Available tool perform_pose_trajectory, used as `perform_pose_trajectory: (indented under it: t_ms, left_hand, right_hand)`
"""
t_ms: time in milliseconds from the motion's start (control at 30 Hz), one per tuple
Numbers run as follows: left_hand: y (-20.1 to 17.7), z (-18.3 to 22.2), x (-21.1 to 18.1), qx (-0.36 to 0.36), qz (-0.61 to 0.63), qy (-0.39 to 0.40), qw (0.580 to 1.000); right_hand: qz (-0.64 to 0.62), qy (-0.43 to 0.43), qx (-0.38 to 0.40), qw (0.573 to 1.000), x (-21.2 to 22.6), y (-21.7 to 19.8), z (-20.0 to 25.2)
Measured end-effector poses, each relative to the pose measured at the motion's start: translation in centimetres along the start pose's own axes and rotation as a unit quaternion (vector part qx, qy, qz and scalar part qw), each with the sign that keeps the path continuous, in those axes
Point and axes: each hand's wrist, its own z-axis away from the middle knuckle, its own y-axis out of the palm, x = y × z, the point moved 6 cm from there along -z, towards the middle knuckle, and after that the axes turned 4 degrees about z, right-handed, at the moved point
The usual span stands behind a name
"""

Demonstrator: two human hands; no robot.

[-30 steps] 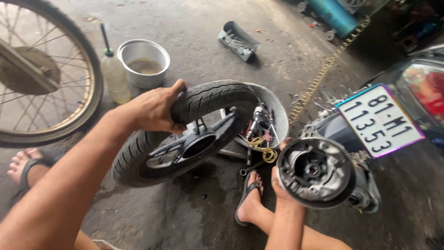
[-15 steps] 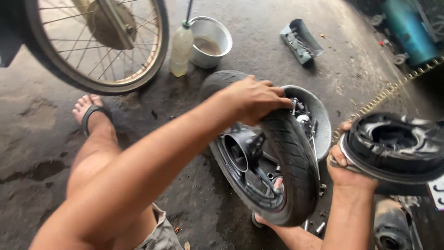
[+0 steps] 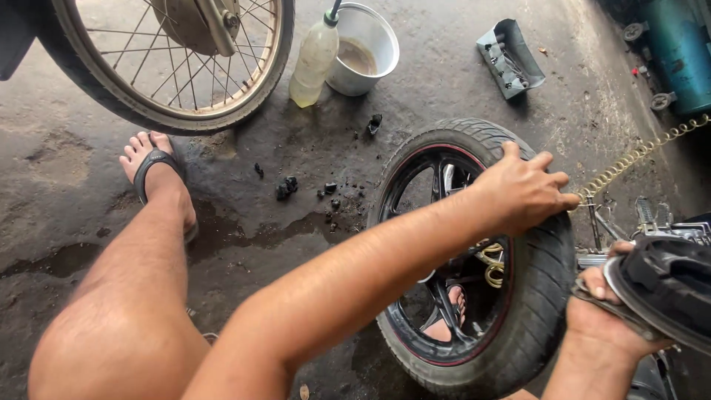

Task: The person sits on the workshop floor holding a motorcycle wheel between their legs and works on the brake drum and tire, pressing and turning the drum by hand while steadying the wheel. They reposition and flip the wheel repeatedly while manipulating the hub components.

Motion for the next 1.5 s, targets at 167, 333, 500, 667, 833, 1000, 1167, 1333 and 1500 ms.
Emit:
perform_pose_trajectory:
  t_ms: [167,333,500,667,833,1000,1167,1333,1500]
  left_hand:
    - [3.0,-1.0,1.2,-0.087,0.064,0.002,0.994]
    - [1.8,7.6,4.9,-0.378,0.364,-0.001,0.851]
    - [12.3,16.9,7.7,-0.425,0.320,-0.180,0.827]
    - [20.3,19.0,3.6,-0.276,0.320,-0.104,0.900]
    - [21.4,18.6,3.3,-0.238,0.353,-0.155,0.891]
    - [21.8,18.2,3.8,-0.265,0.368,-0.154,0.878]
    - [22.7,16.9,3.3,-0.261,0.390,-0.140,0.872]
    - [35.9,14.3,2.9,-0.191,0.831,-0.247,0.460]
    - [23.7,15.3,5.5,-0.127,0.552,-0.226,0.793]
  right_hand:
    - [0.021,-0.004,0.024,0.999,2.2,-8.2,-3.7]
    - [-0.047,0.032,0.028,0.998,1.7,-5.1,-4.4]
    - [0.070,0.000,0.086,0.994,4.9,-12.5,-7.3]
    - [-0.024,0.032,0.086,0.995,2.9,-6.7,-7.4]
    - [-0.056,0.049,0.037,0.997,2.1,-5.5,-7.5]
    - [-0.056,0.054,0.043,0.996,1.6,-3.3,-7.2]
    - [-0.022,0.056,0.078,0.995,2.1,-3.0,-7.4]
    - [-0.021,0.038,0.015,0.999,2.0,-2.9,-7.9]
    - [-0.024,0.046,0.034,0.998,2.3,-3.5,-8.4]
